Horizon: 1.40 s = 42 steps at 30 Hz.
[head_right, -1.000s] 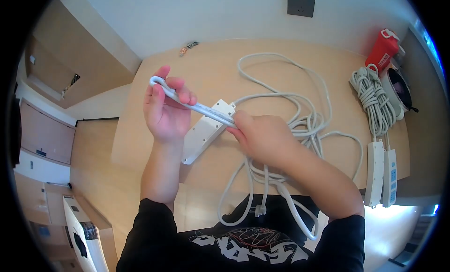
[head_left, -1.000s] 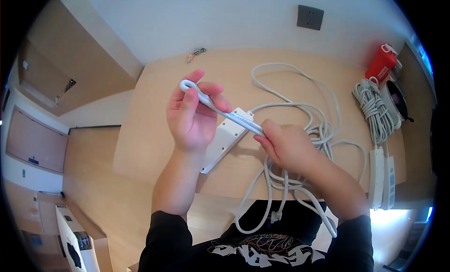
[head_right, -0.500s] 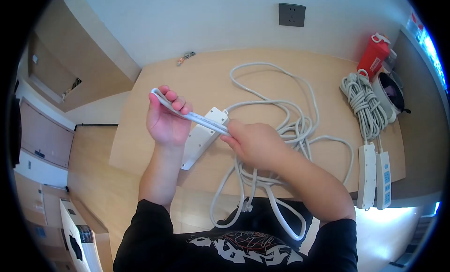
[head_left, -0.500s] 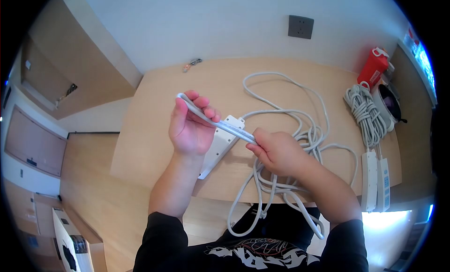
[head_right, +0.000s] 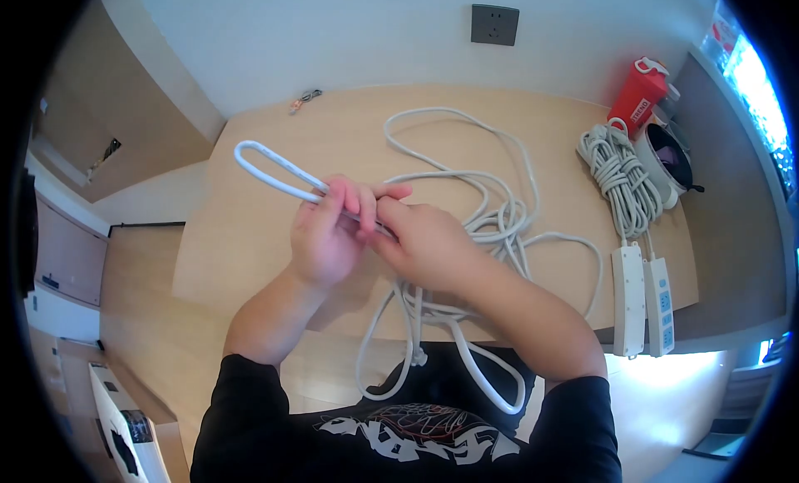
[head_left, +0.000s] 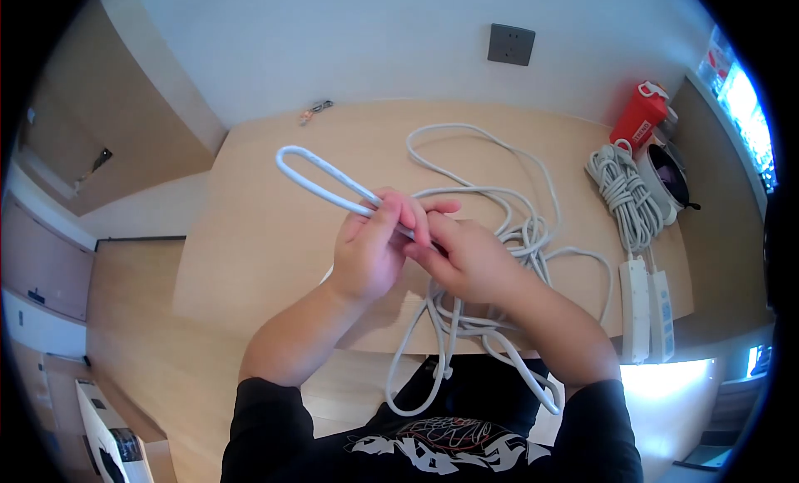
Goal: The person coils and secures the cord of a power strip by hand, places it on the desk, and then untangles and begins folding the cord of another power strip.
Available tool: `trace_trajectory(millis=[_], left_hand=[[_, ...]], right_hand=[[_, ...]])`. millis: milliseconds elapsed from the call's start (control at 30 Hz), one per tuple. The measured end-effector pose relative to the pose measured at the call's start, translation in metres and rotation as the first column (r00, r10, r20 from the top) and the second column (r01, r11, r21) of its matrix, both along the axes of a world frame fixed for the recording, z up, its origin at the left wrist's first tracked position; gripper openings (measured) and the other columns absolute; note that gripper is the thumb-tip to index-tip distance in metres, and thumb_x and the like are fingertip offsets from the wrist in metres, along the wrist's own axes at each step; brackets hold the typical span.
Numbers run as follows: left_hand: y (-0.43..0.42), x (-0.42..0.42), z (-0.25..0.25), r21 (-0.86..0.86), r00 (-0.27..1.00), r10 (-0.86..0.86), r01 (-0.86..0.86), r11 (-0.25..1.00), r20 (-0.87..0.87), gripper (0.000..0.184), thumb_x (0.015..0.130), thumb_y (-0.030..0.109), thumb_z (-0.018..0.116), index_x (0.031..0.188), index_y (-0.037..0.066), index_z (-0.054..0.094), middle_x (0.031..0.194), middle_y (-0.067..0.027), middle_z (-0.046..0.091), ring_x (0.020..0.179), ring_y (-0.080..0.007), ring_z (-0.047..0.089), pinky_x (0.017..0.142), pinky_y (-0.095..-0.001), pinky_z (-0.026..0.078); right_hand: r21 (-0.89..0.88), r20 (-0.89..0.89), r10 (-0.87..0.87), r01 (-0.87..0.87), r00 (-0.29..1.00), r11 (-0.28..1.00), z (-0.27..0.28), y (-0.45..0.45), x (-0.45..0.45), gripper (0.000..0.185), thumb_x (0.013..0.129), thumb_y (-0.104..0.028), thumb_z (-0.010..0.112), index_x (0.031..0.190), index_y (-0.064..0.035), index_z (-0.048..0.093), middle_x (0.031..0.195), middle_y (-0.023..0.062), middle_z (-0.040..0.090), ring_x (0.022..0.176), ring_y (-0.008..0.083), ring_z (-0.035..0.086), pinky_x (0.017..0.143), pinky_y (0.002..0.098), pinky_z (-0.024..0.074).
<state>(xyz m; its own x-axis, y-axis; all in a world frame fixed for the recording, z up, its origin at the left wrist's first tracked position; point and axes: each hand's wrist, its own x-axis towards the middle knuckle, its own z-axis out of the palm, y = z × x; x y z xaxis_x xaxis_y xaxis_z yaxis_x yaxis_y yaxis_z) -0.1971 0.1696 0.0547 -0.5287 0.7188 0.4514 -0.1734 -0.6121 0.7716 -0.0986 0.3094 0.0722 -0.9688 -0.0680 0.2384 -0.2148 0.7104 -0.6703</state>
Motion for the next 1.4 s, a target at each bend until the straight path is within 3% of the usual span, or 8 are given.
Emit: trace_trajectory(millis=[133, 233, 367, 500, 767, 867, 1167, 1400], left_hand=[[-0.004, 0.002, 0.012, 0.104, 0.958, 0.069, -0.101, 0.989, 0.280, 0.034, 0.107, 0.031, 0.035, 0.085, 0.010, 0.052, 0.062, -0.0025, 0.042, 0.081, -0.0267, 0.063, 0.102, -0.0559, 0.042], [-0.005, -0.014, -0.001, 0.286, 0.927, -0.264, 0.186, 0.940, 0.266, 0.029, 0.107, 0.028, 0.036, 0.105, 0.009, 0.058, 0.075, -0.0021, 0.047, 0.089, -0.0256, 0.064, 0.099, -0.0485, 0.046], [0.009, 0.010, 0.008, 0.118, 0.970, 0.122, -0.149, 0.982, 0.210, 0.028, 0.106, 0.024, 0.039, 0.119, 0.007, 0.057, 0.105, -0.0104, 0.060, 0.102, -0.0236, 0.060, 0.098, -0.0403, 0.045], [0.003, 0.013, -0.004, -0.195, 0.999, -0.021, 0.027, 0.980, 0.032, 0.024, 0.106, 0.024, 0.039, 0.101, 0.007, 0.056, 0.128, -0.0191, 0.057, 0.112, -0.0225, 0.056, 0.097, -0.0366, 0.044], [-0.003, 0.001, 0.002, 0.108, 0.966, -0.154, 0.133, 0.985, 0.210, 0.029, 0.106, 0.031, 0.036, 0.090, 0.012, 0.053, 0.081, -0.0099, 0.059, 0.094, -0.0317, 0.061, 0.092, -0.0487, 0.047], [-0.005, -0.003, 0.004, 0.200, 0.925, -0.281, 0.234, 0.951, 0.255, 0.030, 0.106, 0.030, 0.037, 0.089, 0.011, 0.054, 0.080, -0.0096, 0.058, 0.087, -0.0269, 0.062, 0.086, -0.0475, 0.051], [-0.016, 0.013, 0.032, -0.416, 0.900, -0.015, 0.216, 0.884, 0.436, 0.025, 0.105, 0.027, 0.042, 0.097, 0.007, 0.055, 0.082, -0.0137, 0.062, 0.069, -0.0278, 0.063, 0.065, -0.0401, 0.055], [-0.024, 0.001, 0.029, -0.345, 0.761, -0.382, 0.600, 0.721, 0.524, 0.030, 0.106, 0.035, 0.039, 0.097, 0.009, 0.052, 0.062, -0.0018, 0.042, 0.041, -0.0103, 0.033, 0.039, -0.0266, 0.034]], right_hand=[[0.112, 0.135, 0.010, -0.026, 0.991, 0.993, 0.015, 0.005, 0.004, 0.024, 0.094, -0.027, 0.058, 0.102, -0.0045, 0.058, 0.081, 0.0178, 0.067, 0.075, 0.0399, 0.064, 0.067, 0.0480, 0.0503], [0.256, 0.122, -0.048, 0.015, 0.991, 0.967, 0.005, 0.000, 0.004, 0.023, 0.094, -0.027, 0.056, 0.097, -0.0043, 0.058, 0.083, 0.0175, 0.067, 0.077, 0.0394, 0.065, 0.069, 0.0488, 0.0509], [0.192, -0.003, -0.136, 0.134, 0.991, 0.972, 0.004, 0.000, 0.003, 0.017, 0.094, -0.021, 0.057, 0.094, -0.0037, 0.056, 0.077, 0.0181, 0.063, 0.072, 0.0410, 0.061, 0.062, 0.0481, 0.0480], [0.190, -0.083, -0.042, 0.057, 0.996, 0.980, -0.001, 0.005, 0.003, 0.019, 0.094, -0.024, 0.058, 0.101, -0.0051, 0.057, 0.079, 0.0175, 0.064, 0.072, 0.0402, 0.062, 0.063, 0.0475, 0.0487], [0.040, 0.248, 0.064, -0.076, 0.967, 0.996, 0.050, 0.037, 0.024, 0.041, 0.095, -0.044, 0.055, 0.102, -0.0051, 0.066, 0.094, 0.0166, 0.068, 0.082, 0.0358, 0.066, 0.071, 0.0480, 0.0502], [0.518, 0.466, -0.268, -0.015, 0.843, 0.855, 0.083, 0.020, 0.024, 0.044, 0.095, -0.045, 0.054, 0.092, -0.0026, 0.068, 0.096, 0.0175, 0.068, 0.088, 0.0337, 0.066, 0.075, 0.0460, 0.0498], [0.595, -0.351, 0.119, 0.123, 0.929, 0.794, 0.066, 0.036, 0.012, 0.030, 0.077, -0.032, 0.078, 0.075, -0.0082, 0.060, 0.077, 0.0054, 0.058, 0.077, 0.0280, 0.058, 0.071, 0.0395, 0.0443], [0.567, -0.431, 0.325, -0.027, 0.842, 0.823, 0.068, 0.039, -0.007, 0.037, 0.070, -0.034, 0.083, 0.084, -0.0101, 0.058, 0.085, 0.0051, 0.058, 0.085, 0.0283, 0.056, 0.075, 0.0398, 0.0435]])
